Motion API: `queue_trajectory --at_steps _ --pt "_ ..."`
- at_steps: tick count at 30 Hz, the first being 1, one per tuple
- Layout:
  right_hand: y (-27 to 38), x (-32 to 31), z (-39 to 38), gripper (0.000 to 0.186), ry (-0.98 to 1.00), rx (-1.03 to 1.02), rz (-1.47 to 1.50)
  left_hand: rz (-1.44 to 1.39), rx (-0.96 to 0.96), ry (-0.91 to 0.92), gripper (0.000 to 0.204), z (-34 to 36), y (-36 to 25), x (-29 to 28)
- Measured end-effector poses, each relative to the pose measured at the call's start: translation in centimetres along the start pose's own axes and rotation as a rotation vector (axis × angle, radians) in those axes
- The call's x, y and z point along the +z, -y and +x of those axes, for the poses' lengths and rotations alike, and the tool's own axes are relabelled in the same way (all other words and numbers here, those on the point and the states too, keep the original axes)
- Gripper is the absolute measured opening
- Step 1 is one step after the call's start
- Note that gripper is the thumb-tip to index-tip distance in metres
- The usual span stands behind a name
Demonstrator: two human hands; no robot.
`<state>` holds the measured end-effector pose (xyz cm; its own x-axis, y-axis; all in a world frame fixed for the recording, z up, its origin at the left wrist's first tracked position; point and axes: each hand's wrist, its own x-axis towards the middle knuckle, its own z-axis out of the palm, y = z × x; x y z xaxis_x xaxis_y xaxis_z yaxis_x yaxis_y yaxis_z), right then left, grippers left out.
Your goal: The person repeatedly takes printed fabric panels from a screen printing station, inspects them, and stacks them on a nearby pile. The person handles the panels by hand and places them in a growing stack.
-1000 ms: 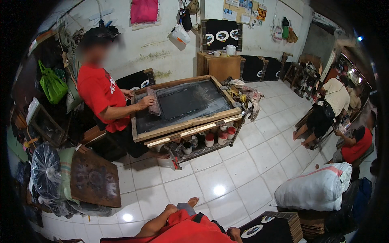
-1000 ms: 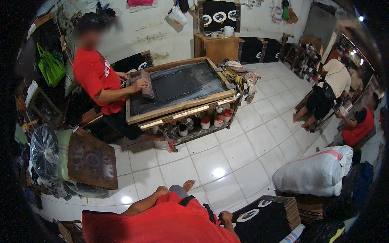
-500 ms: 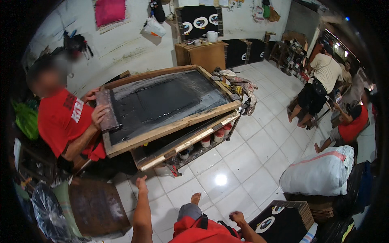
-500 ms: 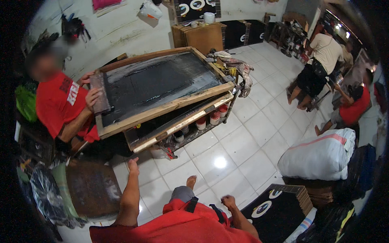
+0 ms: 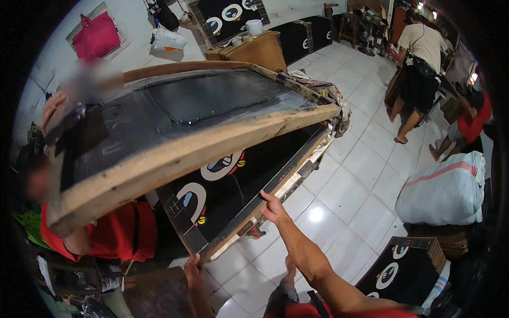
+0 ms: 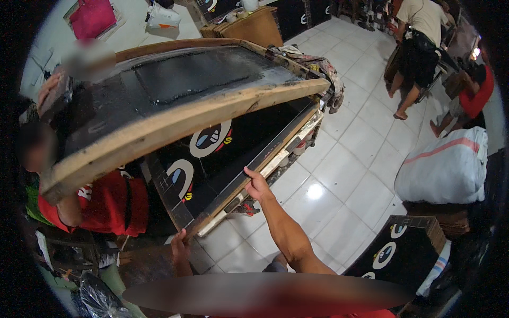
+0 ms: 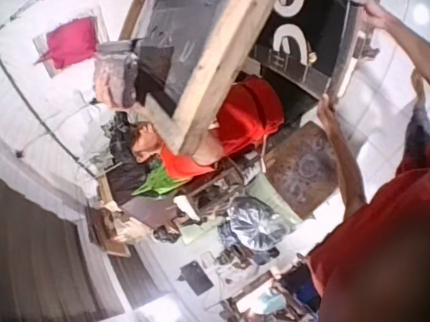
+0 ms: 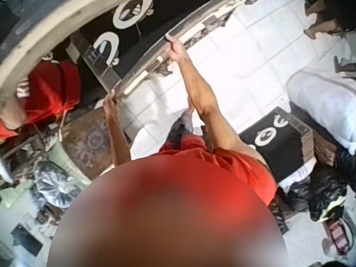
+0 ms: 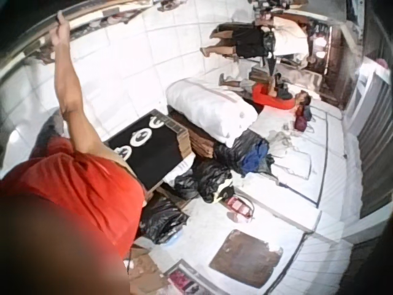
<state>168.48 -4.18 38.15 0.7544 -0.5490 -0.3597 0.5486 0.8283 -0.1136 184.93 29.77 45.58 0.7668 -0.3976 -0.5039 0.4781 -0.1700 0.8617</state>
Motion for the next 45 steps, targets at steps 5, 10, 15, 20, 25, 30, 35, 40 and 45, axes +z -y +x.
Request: queue_trajectory --at_steps 5,10,15,20,25,30,35,40,45 --pt "1.8 0.3 -2.1 0.033 0.047 -0.038 -0.110 0.097 0.114 -0.020 0.025 -2.9 -0.3 1.1" --pt "1.7 -1.1 -15.1 0.034 0.036 -0.142 -0.125 0.214 0.299 -0.347 0.023 -6.0 -2.3 -2.6" --pt "0.4 -4.2 -34.1 0.032 -0.030 -0.219 -0.083 0.313 0.589 -0.315 0.035 -12.6 -5.9 -2.4" --pt "-1.4 -5.8 -52.7 0.027 -0.085 -0.362 -0.075 0.451 0.797 0.126 0.033 -20.7 -8.4 4.6" --pt "-3.2 -4.7 -64.9 0.024 -0.189 -0.544 -0.035 0.426 0.842 0.540 0.031 -26.6 -11.2 18.5" --pt "-4.5 -6.3 -73.0 0.024 -0.017 -0.626 -0.020 0.553 1.081 0.909 0.034 -33.6 -16.1 32.4" --pt "-7.7 -8.6 -75.0 0.045 0.215 -0.784 -0.088 0.816 1.382 0.839 0.064 -38.1 -23.3 43.6" --pt "-9.9 -6.5 -77.3 0.044 0.172 -0.933 -0.047 0.991 1.463 0.858 0.062 -45.7 -27.9 48.6" --pt "-13.0 -5.4 -77.8 0.045 0.048 -1.026 -0.033 0.803 1.327 1.021 0.064 -51.0 -29.0 47.5"
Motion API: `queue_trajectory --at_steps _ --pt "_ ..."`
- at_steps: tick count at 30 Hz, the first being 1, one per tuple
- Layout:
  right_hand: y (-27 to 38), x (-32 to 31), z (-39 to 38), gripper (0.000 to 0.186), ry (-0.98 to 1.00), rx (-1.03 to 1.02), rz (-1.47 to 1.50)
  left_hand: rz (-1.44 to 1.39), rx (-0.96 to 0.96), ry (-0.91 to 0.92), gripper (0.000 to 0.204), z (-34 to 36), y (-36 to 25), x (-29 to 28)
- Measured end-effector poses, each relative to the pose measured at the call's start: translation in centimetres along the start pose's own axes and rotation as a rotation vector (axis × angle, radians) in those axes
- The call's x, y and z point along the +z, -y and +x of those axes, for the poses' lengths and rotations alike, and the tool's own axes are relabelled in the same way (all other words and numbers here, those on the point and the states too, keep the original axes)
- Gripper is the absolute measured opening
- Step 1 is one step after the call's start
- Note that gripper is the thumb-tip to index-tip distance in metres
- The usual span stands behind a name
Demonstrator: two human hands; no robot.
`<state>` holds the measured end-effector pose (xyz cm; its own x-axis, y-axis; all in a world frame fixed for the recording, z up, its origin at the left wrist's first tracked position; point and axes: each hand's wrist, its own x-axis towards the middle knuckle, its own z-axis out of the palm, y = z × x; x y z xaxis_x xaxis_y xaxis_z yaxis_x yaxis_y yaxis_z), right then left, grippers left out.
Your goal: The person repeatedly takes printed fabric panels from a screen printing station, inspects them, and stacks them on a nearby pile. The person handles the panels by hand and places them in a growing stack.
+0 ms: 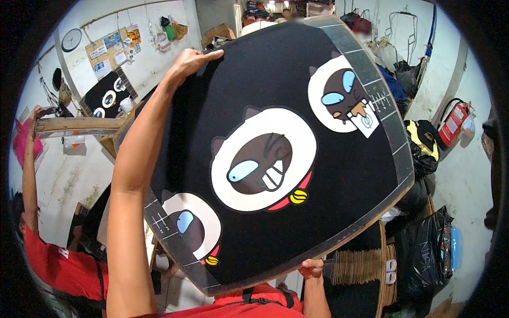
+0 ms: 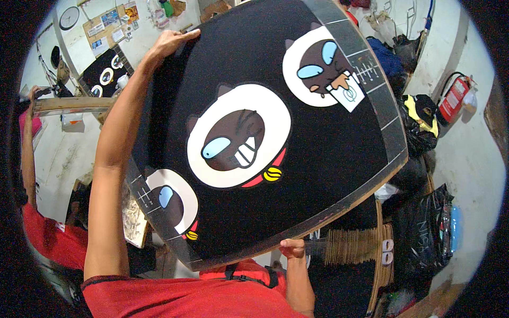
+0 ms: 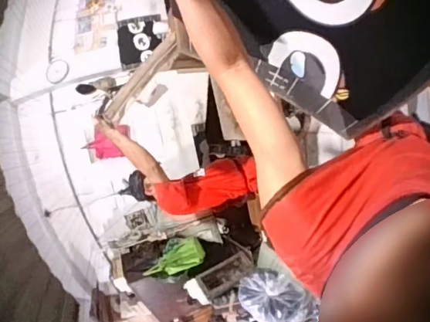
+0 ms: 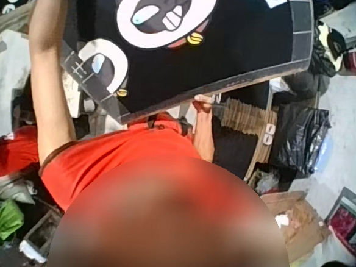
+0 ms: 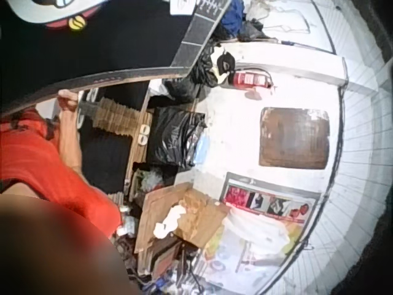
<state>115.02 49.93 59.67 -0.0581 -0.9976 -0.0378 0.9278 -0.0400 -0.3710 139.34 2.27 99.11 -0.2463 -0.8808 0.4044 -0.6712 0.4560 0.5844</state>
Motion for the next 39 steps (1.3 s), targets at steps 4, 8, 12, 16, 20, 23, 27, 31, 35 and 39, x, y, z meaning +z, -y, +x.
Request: queue_trajectory --at_steps 4,8,12,16,20,23,27,31,35,39 --pt "-3.0 -2.3 -2.7 0.046 -0.131 0.082 -0.028 -0.077 0.112 -0.080 0.062 -3.4 -2.6 -0.6" --pt "-5.6 -2.2 -6.2 0.050 -0.106 0.443 -0.659 0.198 0.326 -0.089 0.077 -9.0 -7.6 -2.1" --pt "-3.5 5.4 -12.9 0.052 0.007 0.806 -1.237 0.092 0.534 -0.129 0.067 -19.0 -12.1 -2.4" --pt "6.2 15.9 -15.5 0.049 0.126 0.364 -1.168 0.078 0.810 -0.031 0.047 -25.4 -11.4 1.6" --pt "13.3 25.7 -14.7 0.046 0.220 -0.360 -1.100 0.031 1.050 0.104 0.054 -25.9 -10.8 6.2" --pt "16.0 27.5 -10.6 0.041 -0.069 -0.286 -1.384 -0.089 1.159 0.176 0.052 -26.3 -10.9 8.0" --pt "16.1 21.2 -5.1 0.040 -0.113 0.259 -1.728 -0.134 1.255 0.200 0.050 -27.6 -11.0 10.0" --pt "10.9 10.4 -1.2 0.029 -0.002 0.724 -1.549 -0.279 1.311 0.164 0.048 -26.7 -7.7 12.5" --pt "7.6 5.0 -0.7 0.022 0.046 0.795 -1.472 -0.335 1.318 0.166 0.049 -26.2 -5.8 14.6" --pt "8.0 5.2 -1.9 0.019 -0.039 0.868 -1.485 -0.346 1.337 0.153 0.050 -25.6 -5.7 15.4"
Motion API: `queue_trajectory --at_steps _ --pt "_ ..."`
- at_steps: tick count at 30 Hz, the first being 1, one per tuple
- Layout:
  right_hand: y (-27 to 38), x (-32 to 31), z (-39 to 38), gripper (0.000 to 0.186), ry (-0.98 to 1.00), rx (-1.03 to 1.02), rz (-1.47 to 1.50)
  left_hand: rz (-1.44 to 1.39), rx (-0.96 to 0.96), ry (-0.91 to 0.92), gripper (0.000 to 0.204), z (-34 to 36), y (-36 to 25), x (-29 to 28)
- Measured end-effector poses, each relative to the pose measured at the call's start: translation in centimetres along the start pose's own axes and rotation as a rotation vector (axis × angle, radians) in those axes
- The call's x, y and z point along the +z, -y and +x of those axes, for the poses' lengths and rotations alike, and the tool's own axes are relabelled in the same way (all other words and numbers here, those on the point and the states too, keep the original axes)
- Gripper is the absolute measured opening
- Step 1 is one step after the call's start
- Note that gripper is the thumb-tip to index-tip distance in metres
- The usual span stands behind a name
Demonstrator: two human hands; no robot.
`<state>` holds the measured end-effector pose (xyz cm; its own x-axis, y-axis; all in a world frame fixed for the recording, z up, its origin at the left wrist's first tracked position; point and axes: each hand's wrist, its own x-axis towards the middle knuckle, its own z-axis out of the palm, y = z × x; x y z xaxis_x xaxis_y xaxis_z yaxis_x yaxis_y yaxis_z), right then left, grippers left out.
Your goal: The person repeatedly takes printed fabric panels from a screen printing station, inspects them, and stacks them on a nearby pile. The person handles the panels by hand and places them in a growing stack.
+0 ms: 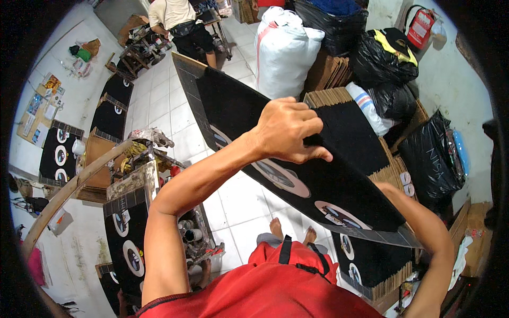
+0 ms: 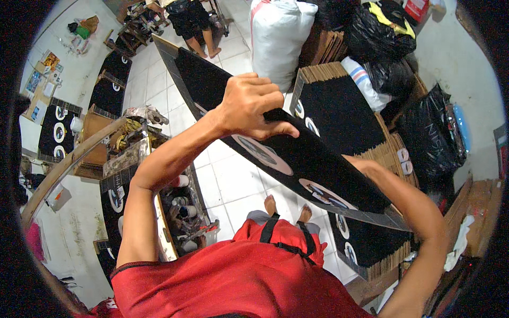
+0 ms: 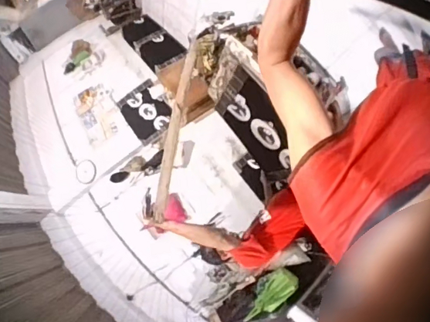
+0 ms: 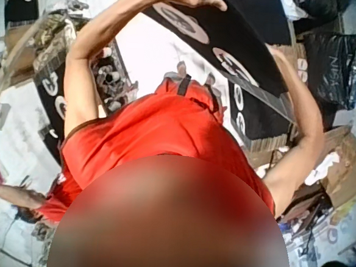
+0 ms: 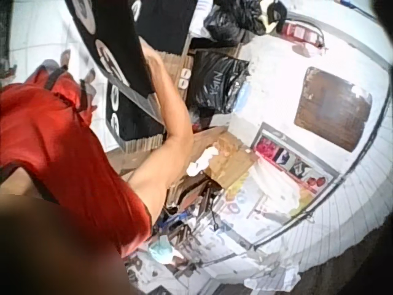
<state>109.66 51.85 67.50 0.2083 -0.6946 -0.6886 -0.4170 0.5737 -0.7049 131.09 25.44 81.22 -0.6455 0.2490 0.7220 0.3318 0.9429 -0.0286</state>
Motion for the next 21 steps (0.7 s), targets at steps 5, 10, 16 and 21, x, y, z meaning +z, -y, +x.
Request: queue_trajectory --at_steps 5,10,16,21 --pt "1.0 -0.5 0.3 0.016 -0.026 -0.001 0.023 0.007 0.078 -0.001 0.049 1.5 0.3 0.6" --pt "1.8 -0.8 1.0 0.009 -0.142 -0.014 0.167 -0.052 0.082 -0.029 0.051 2.2 -0.1 1.0" --pt "4.0 -3.2 -3.2 0.013 -0.482 -0.276 0.300 -0.081 0.069 -0.060 0.057 1.8 -0.6 1.1" --pt "8.3 -4.1 -9.2 0.017 -0.772 -0.282 -0.012 -0.098 0.055 -0.048 0.058 1.8 -0.8 2.2"
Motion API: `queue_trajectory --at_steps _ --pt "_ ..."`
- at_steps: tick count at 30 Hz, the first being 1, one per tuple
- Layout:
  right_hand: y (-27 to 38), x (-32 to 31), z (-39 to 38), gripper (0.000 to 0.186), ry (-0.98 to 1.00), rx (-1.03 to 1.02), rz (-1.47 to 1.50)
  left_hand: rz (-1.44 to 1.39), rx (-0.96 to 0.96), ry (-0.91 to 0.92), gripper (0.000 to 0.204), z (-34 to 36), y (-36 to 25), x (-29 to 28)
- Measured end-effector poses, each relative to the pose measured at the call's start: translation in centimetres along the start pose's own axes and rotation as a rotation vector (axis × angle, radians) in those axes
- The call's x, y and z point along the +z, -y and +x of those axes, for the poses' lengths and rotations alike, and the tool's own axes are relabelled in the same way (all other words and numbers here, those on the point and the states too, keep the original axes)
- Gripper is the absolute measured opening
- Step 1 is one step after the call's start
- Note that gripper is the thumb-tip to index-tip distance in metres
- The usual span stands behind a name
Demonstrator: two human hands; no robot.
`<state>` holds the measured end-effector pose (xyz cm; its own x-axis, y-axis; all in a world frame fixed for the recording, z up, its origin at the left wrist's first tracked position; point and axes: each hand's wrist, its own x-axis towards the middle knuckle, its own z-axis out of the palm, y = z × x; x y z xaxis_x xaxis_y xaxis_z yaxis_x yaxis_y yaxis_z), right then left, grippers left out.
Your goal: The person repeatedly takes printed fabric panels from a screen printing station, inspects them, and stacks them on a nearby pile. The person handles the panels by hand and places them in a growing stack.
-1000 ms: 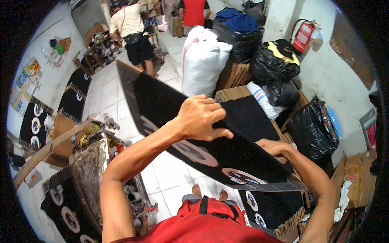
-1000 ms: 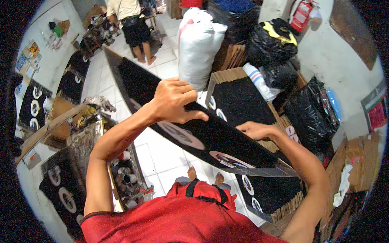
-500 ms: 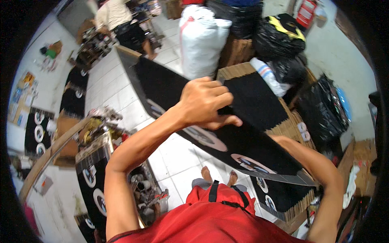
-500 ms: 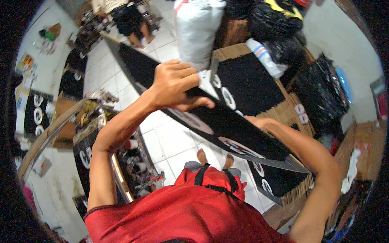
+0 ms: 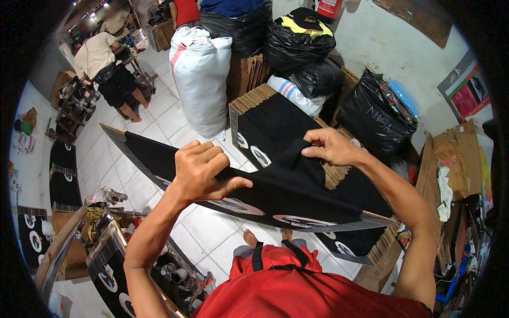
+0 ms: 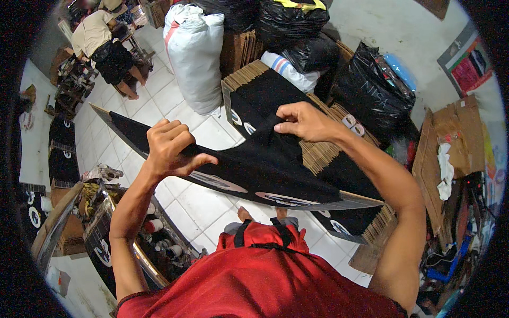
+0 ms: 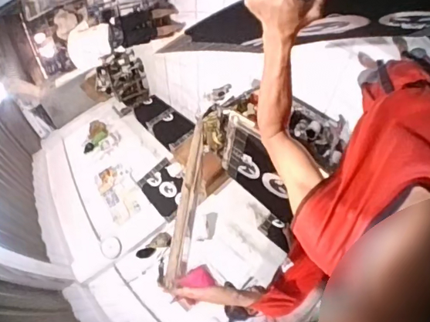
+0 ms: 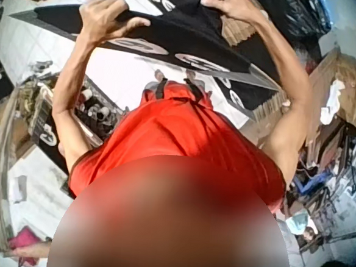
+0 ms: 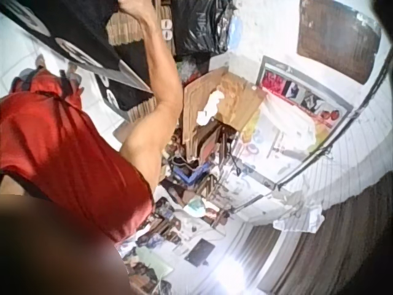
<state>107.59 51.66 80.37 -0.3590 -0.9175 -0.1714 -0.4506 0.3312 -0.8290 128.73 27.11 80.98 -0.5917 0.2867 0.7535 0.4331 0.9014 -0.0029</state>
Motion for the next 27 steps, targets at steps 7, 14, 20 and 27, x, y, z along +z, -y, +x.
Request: queue_trajectory --at_steps 7,14,20,27 --pt "9.8 -0.2 -6.0 0.018 0.023 -0.202 -0.296 -0.037 0.016 0.001 0.052 -0.3 0.3 1.4" --pt "13.2 0.9 -8.0 0.034 -0.031 -0.343 -0.232 -0.027 0.035 0.000 0.048 -0.5 0.6 2.3" --pt "10.8 3.2 -4.5 0.041 -0.091 -0.224 -0.441 -0.059 0.029 -0.017 0.050 -0.4 0.4 2.9" --pt "4.6 10.8 0.7 0.025 0.045 -0.077 -0.578 -0.085 -0.004 0.056 0.049 -2.8 0.0 5.8"
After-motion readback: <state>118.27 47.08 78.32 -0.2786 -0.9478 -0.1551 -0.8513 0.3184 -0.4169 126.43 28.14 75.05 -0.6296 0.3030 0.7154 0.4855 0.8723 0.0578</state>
